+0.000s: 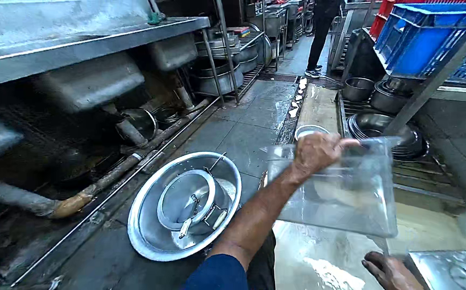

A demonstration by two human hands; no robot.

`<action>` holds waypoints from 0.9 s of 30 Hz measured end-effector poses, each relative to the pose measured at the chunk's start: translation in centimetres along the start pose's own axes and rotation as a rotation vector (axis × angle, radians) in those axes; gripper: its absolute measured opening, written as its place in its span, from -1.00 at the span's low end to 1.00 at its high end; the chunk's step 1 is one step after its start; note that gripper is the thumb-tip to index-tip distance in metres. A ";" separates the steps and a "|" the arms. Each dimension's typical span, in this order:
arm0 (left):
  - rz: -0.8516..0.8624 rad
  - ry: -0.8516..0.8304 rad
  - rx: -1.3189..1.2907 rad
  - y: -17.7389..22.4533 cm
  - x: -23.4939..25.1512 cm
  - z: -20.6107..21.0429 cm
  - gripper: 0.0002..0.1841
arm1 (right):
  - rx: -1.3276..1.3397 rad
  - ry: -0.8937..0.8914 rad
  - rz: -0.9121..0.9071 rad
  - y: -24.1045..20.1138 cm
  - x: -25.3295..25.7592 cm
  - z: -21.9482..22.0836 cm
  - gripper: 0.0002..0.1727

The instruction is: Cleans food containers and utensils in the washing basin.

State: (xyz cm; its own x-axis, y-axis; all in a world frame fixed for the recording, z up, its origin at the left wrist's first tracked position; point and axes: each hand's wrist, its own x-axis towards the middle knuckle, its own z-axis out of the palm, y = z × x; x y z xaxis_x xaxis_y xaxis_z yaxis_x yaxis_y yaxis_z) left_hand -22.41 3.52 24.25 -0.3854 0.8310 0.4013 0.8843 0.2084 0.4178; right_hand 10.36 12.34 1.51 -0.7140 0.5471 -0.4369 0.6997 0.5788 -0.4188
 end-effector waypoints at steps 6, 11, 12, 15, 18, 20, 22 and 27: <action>-0.055 0.470 0.110 -7.5 0.2 -9.5 -0.35 | -0.035 -0.014 0.017 -0.9 1.1 0.1 -0.59; 0.003 0.672 0.287 -11.6 -2.8 -17.5 -0.38 | -0.058 -0.046 -0.006 -1.9 1.9 0.3 -0.57; 0.015 0.704 0.339 -12.3 -3.7 -18.7 -0.39 | -0.064 -0.055 -0.011 -2.1 1.9 0.4 -0.57; 0.032 0.747 0.510 -14.6 -6.7 -21.0 -0.42 | -0.086 -0.077 -0.031 -2.7 1.9 0.7 -0.57; 0.021 0.743 0.670 -17.1 -10.3 -21.9 -0.40 | -0.087 -0.069 -0.060 -3.0 1.3 0.9 -0.57; 0.026 0.721 0.784 -19.5 -12.9 -21.3 -0.35 | -0.084 -0.074 -0.084 -3.1 0.7 1.0 -0.56; -0.014 0.629 0.851 -21.7 -16.5 -19.9 -0.27 | -0.090 -0.087 -0.100 -3.3 0.3 1.2 -0.55; -0.107 0.569 0.820 -25.9 -26.4 -14.6 -0.26 | -0.114 -0.125 -0.101 -3.5 0.5 2.0 -0.51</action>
State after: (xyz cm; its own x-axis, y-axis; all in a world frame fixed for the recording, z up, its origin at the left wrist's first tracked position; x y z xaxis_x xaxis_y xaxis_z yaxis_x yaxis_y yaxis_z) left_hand -38.98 -31.39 14.76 -0.3526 0.4616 0.8140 0.6636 0.7366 -0.1303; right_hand 7.61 9.37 1.22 -0.7669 0.4075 -0.4958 0.6124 0.6957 -0.3755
